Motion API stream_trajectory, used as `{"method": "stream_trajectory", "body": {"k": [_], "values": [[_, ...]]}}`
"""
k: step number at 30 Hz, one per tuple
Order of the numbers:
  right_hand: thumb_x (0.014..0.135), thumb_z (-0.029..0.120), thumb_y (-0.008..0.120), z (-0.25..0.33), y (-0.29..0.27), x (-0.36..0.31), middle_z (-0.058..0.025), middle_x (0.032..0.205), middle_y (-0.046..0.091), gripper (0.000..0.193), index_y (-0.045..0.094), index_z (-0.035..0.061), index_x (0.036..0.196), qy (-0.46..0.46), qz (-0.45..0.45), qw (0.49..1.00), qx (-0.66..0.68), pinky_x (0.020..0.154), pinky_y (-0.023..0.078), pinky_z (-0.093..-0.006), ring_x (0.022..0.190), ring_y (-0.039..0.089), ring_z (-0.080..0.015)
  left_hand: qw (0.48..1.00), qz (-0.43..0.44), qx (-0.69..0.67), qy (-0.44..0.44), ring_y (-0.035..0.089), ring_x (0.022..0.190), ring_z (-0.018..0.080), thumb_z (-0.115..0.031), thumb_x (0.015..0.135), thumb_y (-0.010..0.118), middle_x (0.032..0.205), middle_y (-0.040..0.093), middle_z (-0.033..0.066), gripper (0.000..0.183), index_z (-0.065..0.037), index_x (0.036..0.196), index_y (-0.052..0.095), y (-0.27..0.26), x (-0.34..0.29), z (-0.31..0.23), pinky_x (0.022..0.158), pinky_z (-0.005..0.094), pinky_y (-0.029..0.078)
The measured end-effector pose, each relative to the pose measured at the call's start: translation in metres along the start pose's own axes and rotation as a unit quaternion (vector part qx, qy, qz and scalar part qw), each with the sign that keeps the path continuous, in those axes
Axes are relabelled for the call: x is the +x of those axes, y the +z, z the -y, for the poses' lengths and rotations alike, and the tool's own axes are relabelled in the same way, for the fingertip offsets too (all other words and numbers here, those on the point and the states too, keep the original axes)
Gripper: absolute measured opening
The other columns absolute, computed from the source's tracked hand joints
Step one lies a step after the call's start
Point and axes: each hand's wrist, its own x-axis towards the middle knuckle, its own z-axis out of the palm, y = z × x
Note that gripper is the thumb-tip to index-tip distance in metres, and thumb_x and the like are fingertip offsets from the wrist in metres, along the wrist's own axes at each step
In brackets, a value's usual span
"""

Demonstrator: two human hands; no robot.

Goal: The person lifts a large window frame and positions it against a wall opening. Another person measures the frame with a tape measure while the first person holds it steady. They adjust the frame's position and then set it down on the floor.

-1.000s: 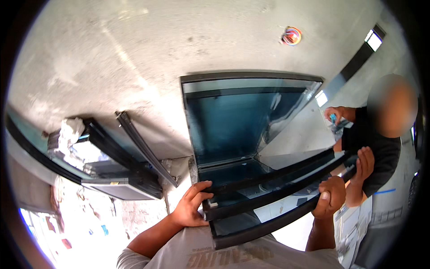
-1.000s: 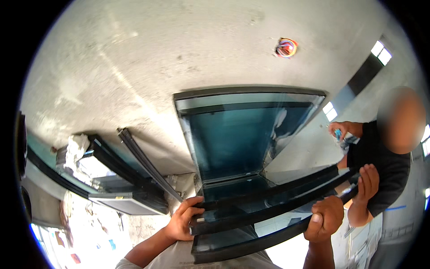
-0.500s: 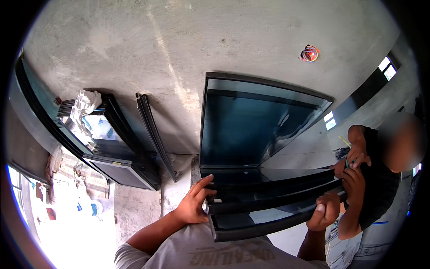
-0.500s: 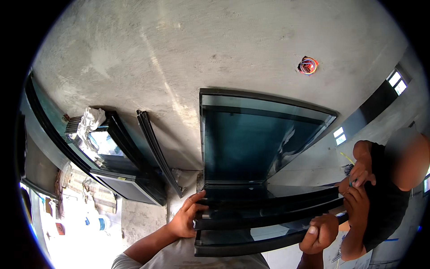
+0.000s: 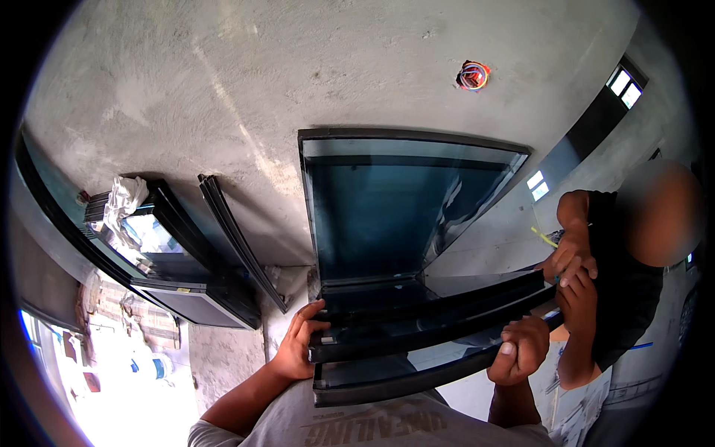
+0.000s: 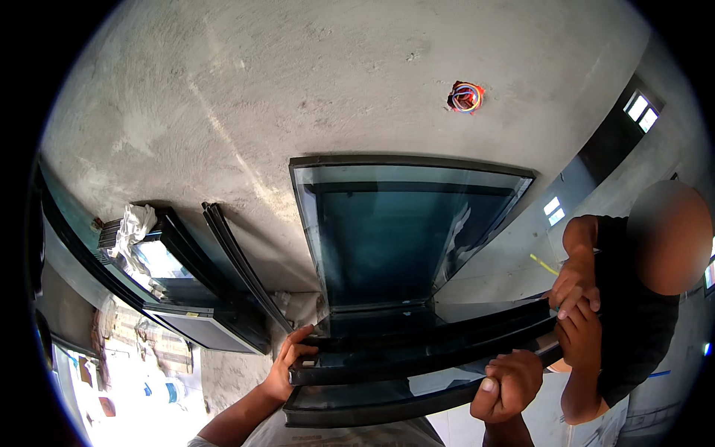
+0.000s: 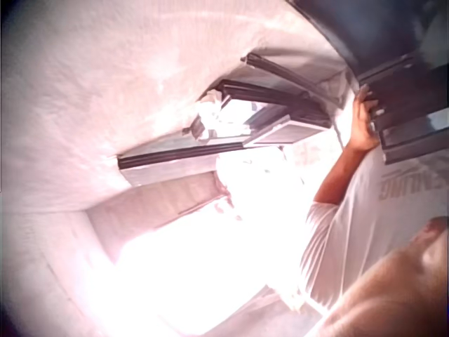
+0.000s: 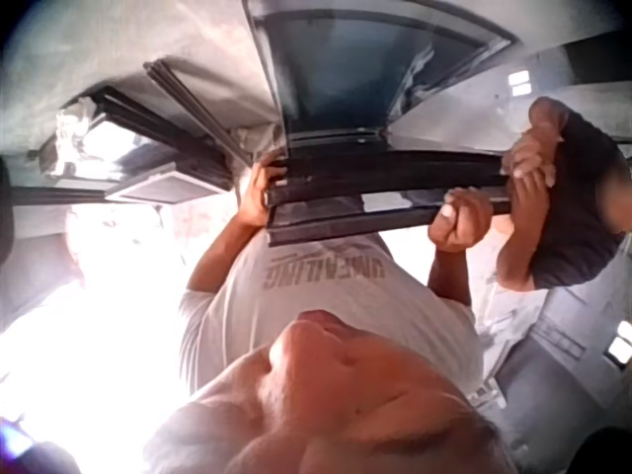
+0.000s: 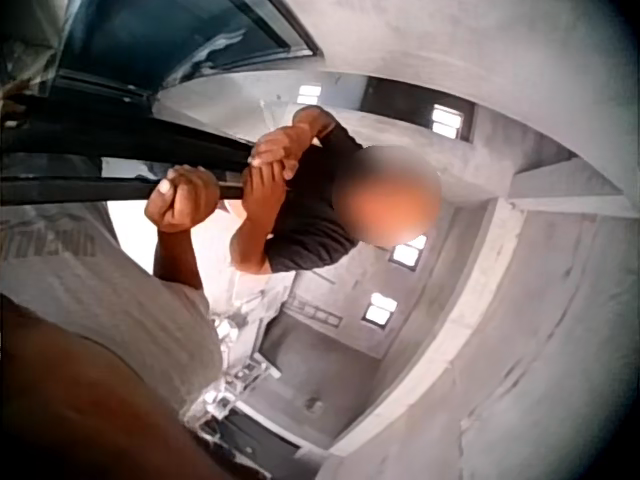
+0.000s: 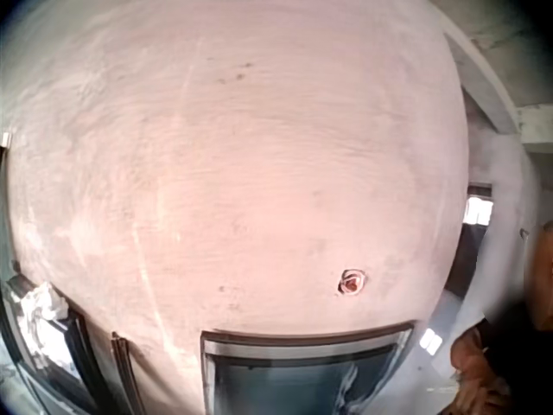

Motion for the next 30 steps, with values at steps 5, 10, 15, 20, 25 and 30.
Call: {"method": "stream_trajectory", "body": {"k": [5,10,15,20,25,30], "values": [[0.092,0.018,0.055,0.0,-0.001,0.003,-0.0119,0.079,0.064,0.018,0.063,0.0029,0.085,0.001,0.01,1.0,0.008,0.076,0.052,-0.0428,0.076,0.062,-0.0285,1.0,0.0,0.002,-0.002,0.045,0.148,0.0462,-0.031,0.068,0.099,0.158,0.045,0.0285,0.076,-0.001,0.127,0.06,0.0,0.002,0.0,0.117,0.0491,0.044],[0.091,0.018,0.055,0.001,0.001,0.002,-0.012,0.078,0.064,0.018,0.063,0.0028,0.085,-0.003,0.001,1.0,0.004,0.075,0.052,-0.0423,0.075,0.061,-0.0279,1.0,0.005,-0.009,-0.004,0.046,0.147,0.0456,-0.032,0.067,0.099,0.159,0.044,0.0276,0.078,-0.001,0.127,0.06,-0.001,0.001,0.004,0.116,0.0485,0.045],[0.093,0.021,0.055,0.0,0.001,0.0,-0.0121,0.077,0.066,0.021,0.064,0.0037,0.084,-0.001,-0.012,1.0,-0.003,0.074,0.053,-0.0415,0.075,0.063,-0.0263,1.0,0.014,-0.018,-0.009,0.045,0.147,0.0456,-0.032,0.067,0.099,0.16,0.043,0.0271,0.079,-0.001,0.128,0.06,-0.001,-0.001,0.004,0.118,0.0496,0.043],[0.095,0.025,0.055,0.002,0.003,-0.002,-0.0106,0.076,0.068,0.026,0.063,0.0057,0.08,0.016,-0.026,0.999,-0.016,0.074,0.055,-0.042,0.075,0.067,-0.0247,0.999,0.026,-0.02,-0.006,0.044,0.148,0.046,-0.034,0.067,0.098,0.16,0.042,0.027,0.081,-0.002,0.13,0.059,-0.003,-0.001,0.004,0.119,0.0505,0.041],[0.094,0.024,0.055,0.002,0.004,0.0,-0.0101,0.075,0.067,0.025,0.063,0.006,0.078,0.013,-0.034,0.999,-0.015,0.075,0.055,-0.0422,0.074,0.067,-0.0248,1.0,0.025,-0.017,0.001,0.044,0.148,0.0463,-0.034,0.068,0.098,0.16,0.042,0.0277,0.081,-0.001,0.13,0.058,-0.003,0.001,0.002,0.12,0.0507,0.04],[0.093,0.022,0.056,0.005,-0.001,-0.002,-0.0098,0.076,0.067,0.021,0.062,0.0057,0.08,0.019,-0.019,1.0,-0.007,0.074,0.054,-0.0424,0.075,0.066,-0.0251,0.999,0.026,-0.021,-0.011,0.045,0.147,0.0464,-0.034,0.067,0.098,0.159,0.042,0.0291,0.08,0.0,0.127,0.059,-0.003,-0.002,-0.006,0.12,0.0508,0.04]]}}
